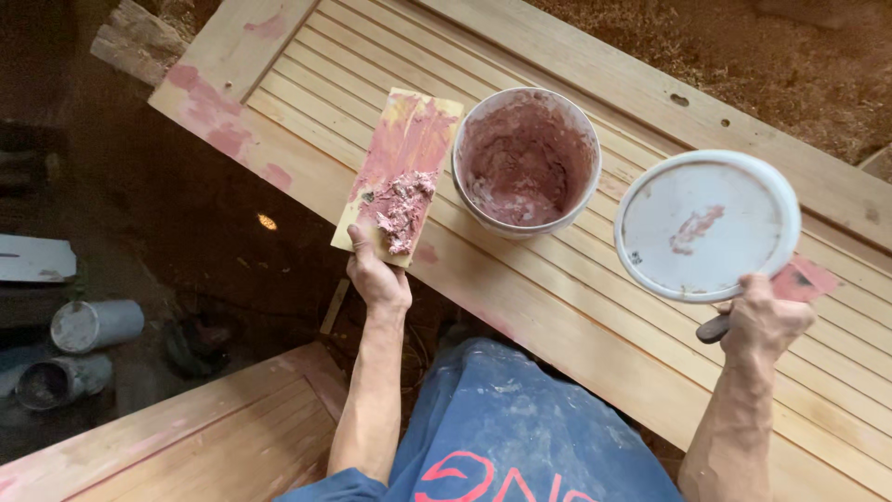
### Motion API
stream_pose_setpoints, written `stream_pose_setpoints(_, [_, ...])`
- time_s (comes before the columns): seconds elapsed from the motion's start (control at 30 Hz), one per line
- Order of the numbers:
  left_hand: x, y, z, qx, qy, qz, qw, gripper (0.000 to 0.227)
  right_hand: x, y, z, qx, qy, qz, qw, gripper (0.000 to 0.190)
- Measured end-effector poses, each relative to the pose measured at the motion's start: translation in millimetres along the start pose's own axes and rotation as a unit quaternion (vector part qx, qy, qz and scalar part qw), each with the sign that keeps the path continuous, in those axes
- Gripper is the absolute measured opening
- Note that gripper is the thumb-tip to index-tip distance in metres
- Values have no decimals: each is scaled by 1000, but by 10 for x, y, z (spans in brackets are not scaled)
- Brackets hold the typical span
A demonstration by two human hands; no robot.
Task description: The person scoops pink putty from a bucket and spreads it onto a wooden slatted panel using a putty knife and a small wooden board. They repeatedly apply the putty to fill gaps between the slats, occasionally mixing the putty on the board before application.
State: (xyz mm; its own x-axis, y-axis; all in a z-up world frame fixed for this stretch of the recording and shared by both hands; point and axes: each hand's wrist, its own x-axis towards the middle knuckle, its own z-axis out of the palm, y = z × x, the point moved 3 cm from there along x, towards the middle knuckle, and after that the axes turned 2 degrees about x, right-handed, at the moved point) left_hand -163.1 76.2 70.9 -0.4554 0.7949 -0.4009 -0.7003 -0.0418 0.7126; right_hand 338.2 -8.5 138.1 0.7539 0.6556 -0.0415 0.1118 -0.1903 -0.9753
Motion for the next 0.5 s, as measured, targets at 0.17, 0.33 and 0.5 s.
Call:
stream_pose_setpoints(0.17, [511, -220, -118, -19, 35, -47, 998, 76, -164, -495, 905, 149, -51, 69, 985, 21])
stream_pose_setpoints(0.33, [852, -183, -182, 14, 49, -96, 994, 75, -613, -510, 2165, -236, -60, 88, 966, 31])
stream_pose_setpoints(0.5, [1149, -75, -277, 25, 47, -137, 989, 75, -818, -365, 2492, -152, -27, 119, 981, 35])
